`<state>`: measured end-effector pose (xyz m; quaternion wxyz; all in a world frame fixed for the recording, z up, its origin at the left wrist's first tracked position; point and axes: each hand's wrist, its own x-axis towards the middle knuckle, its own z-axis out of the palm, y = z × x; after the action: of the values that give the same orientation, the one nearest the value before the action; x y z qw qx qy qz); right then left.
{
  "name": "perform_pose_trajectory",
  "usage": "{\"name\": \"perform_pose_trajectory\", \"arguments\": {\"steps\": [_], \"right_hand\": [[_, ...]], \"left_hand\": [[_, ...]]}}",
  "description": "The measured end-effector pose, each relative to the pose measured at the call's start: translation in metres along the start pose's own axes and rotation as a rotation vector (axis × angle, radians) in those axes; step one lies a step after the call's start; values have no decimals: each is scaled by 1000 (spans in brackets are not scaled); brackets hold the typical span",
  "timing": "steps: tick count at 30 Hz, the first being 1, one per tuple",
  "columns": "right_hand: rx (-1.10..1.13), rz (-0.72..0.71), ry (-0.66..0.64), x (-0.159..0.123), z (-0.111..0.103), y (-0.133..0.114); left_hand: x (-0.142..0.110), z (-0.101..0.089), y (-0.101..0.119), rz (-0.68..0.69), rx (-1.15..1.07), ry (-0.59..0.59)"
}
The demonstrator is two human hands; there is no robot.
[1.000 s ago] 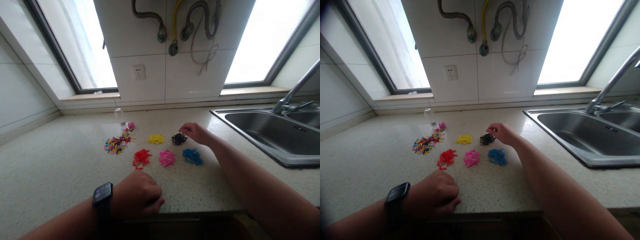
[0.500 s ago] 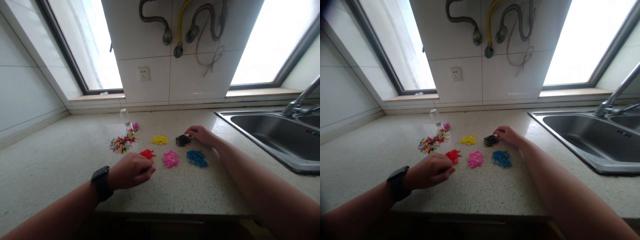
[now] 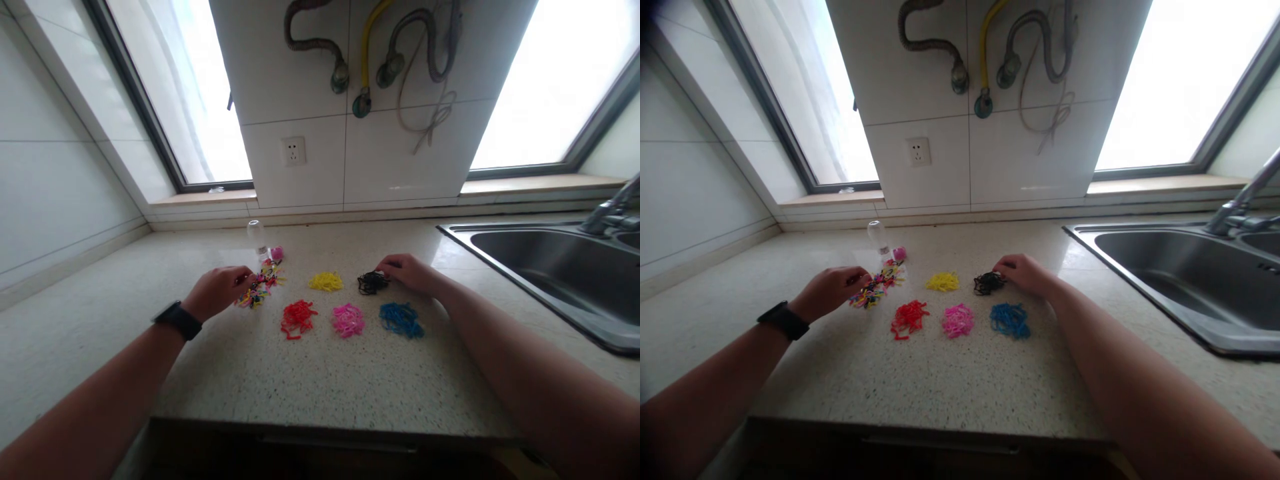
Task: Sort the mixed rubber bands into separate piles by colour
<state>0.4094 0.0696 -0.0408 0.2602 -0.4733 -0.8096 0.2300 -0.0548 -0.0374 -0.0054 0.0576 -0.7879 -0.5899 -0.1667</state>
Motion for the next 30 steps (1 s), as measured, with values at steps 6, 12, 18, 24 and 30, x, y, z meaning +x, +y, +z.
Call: {"name": "perform_pose_trajectory", "arguments": {"steps": [6,12,18,24,30], "right_hand": [[-5,-10,-30,0,0,2],[-27,5,-38,-1,0,-2],[-36,-13,-30,-2,0,-5],[-38,-3,-39,-1,0,-5],[-40,-4,-37,-2,0,-5]], "left_hand": [[-4,8,-58,11,-51,-15],[-5,13,-62,29,-70,-76],[-6,14,-60,-11,-70,-123],[-7,16,-64,-20,-111,-122],[-7,15,-59,3,-140,-138]]}}
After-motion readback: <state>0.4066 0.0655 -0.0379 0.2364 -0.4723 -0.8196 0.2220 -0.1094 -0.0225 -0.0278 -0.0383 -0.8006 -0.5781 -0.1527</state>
